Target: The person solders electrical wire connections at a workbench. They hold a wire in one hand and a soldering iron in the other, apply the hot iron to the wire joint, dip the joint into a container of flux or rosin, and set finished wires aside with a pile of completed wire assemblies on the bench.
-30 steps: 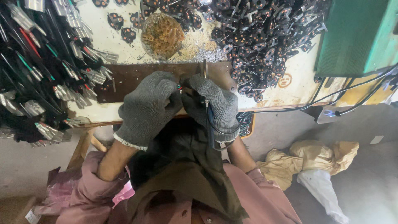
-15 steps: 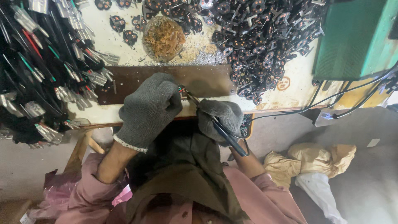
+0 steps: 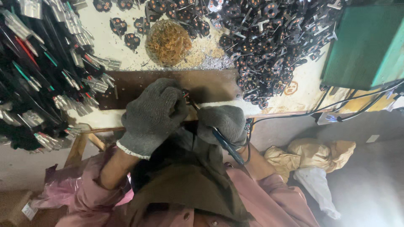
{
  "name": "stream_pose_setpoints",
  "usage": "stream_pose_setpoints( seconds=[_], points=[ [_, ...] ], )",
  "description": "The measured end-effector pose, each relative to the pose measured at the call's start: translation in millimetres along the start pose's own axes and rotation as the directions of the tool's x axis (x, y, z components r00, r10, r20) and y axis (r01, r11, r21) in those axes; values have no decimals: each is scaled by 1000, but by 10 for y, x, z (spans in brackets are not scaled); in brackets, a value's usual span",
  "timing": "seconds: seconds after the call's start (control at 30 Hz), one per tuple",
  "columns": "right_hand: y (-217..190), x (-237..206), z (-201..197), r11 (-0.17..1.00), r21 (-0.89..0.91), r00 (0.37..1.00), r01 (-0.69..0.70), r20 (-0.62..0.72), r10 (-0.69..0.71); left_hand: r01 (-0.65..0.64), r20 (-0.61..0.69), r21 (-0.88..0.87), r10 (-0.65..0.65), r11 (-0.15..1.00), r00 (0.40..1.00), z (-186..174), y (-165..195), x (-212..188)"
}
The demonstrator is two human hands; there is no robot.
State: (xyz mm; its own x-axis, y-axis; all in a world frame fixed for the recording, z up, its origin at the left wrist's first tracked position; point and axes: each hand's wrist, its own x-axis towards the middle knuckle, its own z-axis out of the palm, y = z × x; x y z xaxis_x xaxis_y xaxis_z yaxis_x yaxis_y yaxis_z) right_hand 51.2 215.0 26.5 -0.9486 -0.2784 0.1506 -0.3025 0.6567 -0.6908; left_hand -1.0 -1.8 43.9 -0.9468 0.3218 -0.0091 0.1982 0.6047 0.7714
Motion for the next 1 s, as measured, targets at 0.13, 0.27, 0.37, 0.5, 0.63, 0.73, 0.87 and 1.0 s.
stream_pose_setpoints(
  seconds=[0.13, 0.27, 0.37, 0.5, 0.63, 0.73, 0.87, 1.0],
  points=[
    [-16, 18, 7, 1000, 7, 1000, -1, 0, 1, -40, -5, 37, 40, 999, 999, -2, 19, -7],
    [-54, 9, -32, 1000, -4, 999, 29, -21, -29, -58, 0, 31, 58, 998, 998, -21, 27, 5],
    [-74, -19, -32, 999, 6, 999, 37, -40, -36, -35, 15, 2, 35, 999, 999, -30, 35, 21],
    [-41, -90, 17, 999, 21, 996, 32, -82, -30, -51, 20, -18, 51, 999, 998, -32, 50, 43],
    [23, -181, 74, 998, 65, 994, 18, -111, -11, -100, -63, -38, 97, 994, 993, -54, 76, 51],
    [43, -216, 91, 935, 344, 989, -89, -81, 124, -74, -44, -61, 71, 995, 996, -70, 88, 52],
    [21, -184, 68, 893, 419, 977, -163, -58, 205, -50, -22, -25, 49, 998, 999, -54, 89, 59],
    [-2, -97, 32, 992, -18, 992, 122, -29, -123, -25, -9, 57, 25, 998, 1000, 2, 81, 72]
  ],
)
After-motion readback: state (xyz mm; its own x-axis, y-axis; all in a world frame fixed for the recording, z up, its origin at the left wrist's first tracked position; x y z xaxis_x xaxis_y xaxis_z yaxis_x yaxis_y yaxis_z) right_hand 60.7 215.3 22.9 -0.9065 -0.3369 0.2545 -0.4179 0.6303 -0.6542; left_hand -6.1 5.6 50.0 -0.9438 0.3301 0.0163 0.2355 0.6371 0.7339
